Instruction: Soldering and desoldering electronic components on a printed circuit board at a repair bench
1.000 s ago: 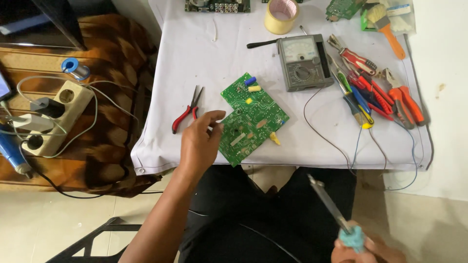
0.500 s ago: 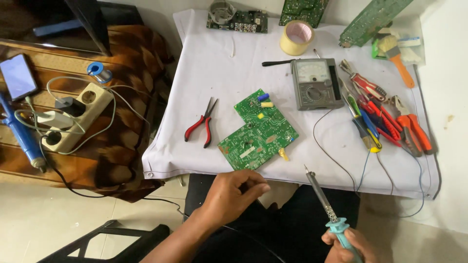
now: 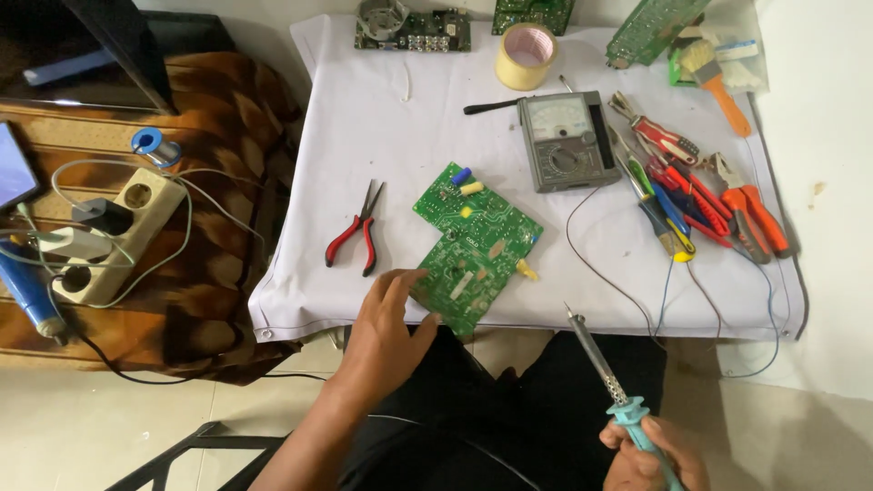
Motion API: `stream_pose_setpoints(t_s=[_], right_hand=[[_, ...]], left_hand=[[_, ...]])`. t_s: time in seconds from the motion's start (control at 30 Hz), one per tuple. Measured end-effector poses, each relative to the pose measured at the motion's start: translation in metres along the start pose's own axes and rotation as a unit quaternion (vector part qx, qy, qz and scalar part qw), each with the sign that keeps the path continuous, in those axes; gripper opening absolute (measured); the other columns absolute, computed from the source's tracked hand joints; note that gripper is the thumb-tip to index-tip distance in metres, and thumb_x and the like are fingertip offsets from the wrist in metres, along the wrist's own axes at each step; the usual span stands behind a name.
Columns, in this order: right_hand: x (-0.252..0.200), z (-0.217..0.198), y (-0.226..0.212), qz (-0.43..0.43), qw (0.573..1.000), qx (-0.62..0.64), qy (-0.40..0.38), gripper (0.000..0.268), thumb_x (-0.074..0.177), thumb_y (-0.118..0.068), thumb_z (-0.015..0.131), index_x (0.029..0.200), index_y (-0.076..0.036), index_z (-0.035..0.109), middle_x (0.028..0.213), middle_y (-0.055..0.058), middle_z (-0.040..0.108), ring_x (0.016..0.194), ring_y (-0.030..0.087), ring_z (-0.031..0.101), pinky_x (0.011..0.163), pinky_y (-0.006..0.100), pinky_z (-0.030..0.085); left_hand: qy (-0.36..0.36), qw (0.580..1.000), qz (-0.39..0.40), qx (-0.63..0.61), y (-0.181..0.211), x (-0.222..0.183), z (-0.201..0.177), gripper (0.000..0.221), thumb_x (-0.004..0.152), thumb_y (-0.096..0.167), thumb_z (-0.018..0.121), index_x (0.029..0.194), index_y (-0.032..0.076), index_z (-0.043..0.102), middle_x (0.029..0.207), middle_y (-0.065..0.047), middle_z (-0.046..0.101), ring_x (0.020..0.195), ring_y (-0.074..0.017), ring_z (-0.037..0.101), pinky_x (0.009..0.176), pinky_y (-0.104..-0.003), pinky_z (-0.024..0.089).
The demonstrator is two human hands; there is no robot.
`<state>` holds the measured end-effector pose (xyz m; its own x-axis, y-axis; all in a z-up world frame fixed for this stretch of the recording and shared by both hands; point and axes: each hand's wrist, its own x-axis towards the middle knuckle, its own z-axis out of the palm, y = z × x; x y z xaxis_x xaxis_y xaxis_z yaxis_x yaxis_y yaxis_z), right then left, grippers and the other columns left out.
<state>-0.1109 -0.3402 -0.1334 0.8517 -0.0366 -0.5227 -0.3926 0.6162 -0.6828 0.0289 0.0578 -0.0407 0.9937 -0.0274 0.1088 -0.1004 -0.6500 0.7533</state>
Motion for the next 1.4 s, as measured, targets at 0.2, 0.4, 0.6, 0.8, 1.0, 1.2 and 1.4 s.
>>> stream_pose_setpoints(t_s=[0.2, 0.4, 0.6, 0.8, 1.0, 1.2, 1.4], right_hand=[[-0.014, 0.063, 0.022, -0.367, 0.929, -0.042, 0.008, 0.033, 0.099, -0.008, 0.062, 0.131, -0.001, 0.063, 0.087, 0.016, 0.068, 0.101, 0.035, 0.069, 0.086, 0.048, 0.056], [0.018, 0.09, 0.017, -0.491, 0.865, -0.095, -0.05, 0.046, 0.107, -0.048, 0.068, 0.13, -0.008, 0.063, 0.11, 0.009, 0.069, 0.091, 0.018, 0.069, 0.071, 0.031, 0.053], [0.054, 0.151, -0.014, -0.331, 0.929, -0.002, -0.165, 0.035, 0.111, -0.037, 0.06, 0.135, -0.013, 0.062, 0.109, 0.013, 0.071, 0.096, 0.025, 0.067, 0.114, 0.077, 0.04], [0.071, 0.164, -0.012, -0.272, 0.959, 0.03, -0.073, 0.042, 0.104, -0.046, 0.063, 0.132, -0.016, 0.063, 0.102, 0.013, 0.067, 0.093, 0.025, 0.062, 0.099, 0.066, 0.05], [0.069, 0.165, -0.025, -0.272, 0.955, 0.062, -0.096, 0.038, 0.109, -0.043, 0.062, 0.132, -0.013, 0.066, 0.107, 0.01, 0.072, 0.101, 0.022, 0.065, 0.11, 0.049, 0.044], [0.125, 0.183, -0.052, -0.302, 0.948, 0.045, -0.091, 0.038, 0.103, -0.046, 0.07, 0.128, -0.019, 0.063, 0.109, 0.008, 0.071, 0.096, 0.02, 0.068, 0.111, 0.054, 0.053], [0.144, 0.193, -0.075, -0.362, 0.919, -0.14, -0.073, 0.052, 0.103, -0.062, 0.062, 0.132, -0.02, 0.055, 0.102, 0.012, 0.057, 0.099, 0.025, 0.061, 0.105, 0.046, 0.057]], left_hand=[[-0.138, 0.98, -0.105, -0.1, 0.033, -0.012, 0.0, 0.051, 0.084, 0.031, 0.072, 0.134, 0.023, 0.064, 0.089, -0.004, 0.066, 0.077, -0.0188, 0.065, 0.076, -0.034, 0.052], [-0.098, 0.983, 0.006, -0.152, 0.017, 0.008, 0.004, 0.036, 0.089, 0.017, 0.068, 0.124, 0.013, 0.067, 0.126, -0.004, 0.073, 0.099, -0.02, 0.073, 0.09, -0.031, 0.052], [0.021, 0.997, 0.004, -0.07, -0.022, 0.082, 0.014, 0.046, 0.094, 0.005, 0.053, 0.139, 0.008, 0.051, 0.142, -0.014, 0.055, 0.091, -0.0276, 0.064, 0.081, -0.045, 0.052], [0.005, 0.997, 0.078, 0.016, -0.045, 0.106, 0.026, 0.059, 0.083, 0.0, 0.047, 0.142, -0.001, 0.046, 0.14, -0.019, 0.057, 0.131, -0.0366, 0.051, 0.11, -0.047, 0.04], [-0.033, 0.999, 0.022, 0.013, -0.007, 0.047, -0.02, 0.057, 0.085, -0.001, 0.046, 0.142, 0.001, 0.048, 0.129, -0.021, 0.062, 0.111, -0.0389, 0.059, 0.096, -0.051, 0.047], [-0.058, 0.976, -0.205, -0.053, -0.001, 0.018, -0.011, 0.045, 0.09, 0.018, 0.063, 0.135, 0.019, 0.061, 0.113, -0.001, 0.075, 0.098, -0.0162, 0.074, 0.085, -0.033, 0.058], [-0.049, 0.977, -0.142, -0.15, 0.011, 0.013, 0.016, 0.044, 0.086, 0.014, 0.076, 0.128, 0.011, 0.063, 0.099, -0.005, 0.076, 0.085, -0.0129, 0.073, 0.078, -0.026, 0.059]])
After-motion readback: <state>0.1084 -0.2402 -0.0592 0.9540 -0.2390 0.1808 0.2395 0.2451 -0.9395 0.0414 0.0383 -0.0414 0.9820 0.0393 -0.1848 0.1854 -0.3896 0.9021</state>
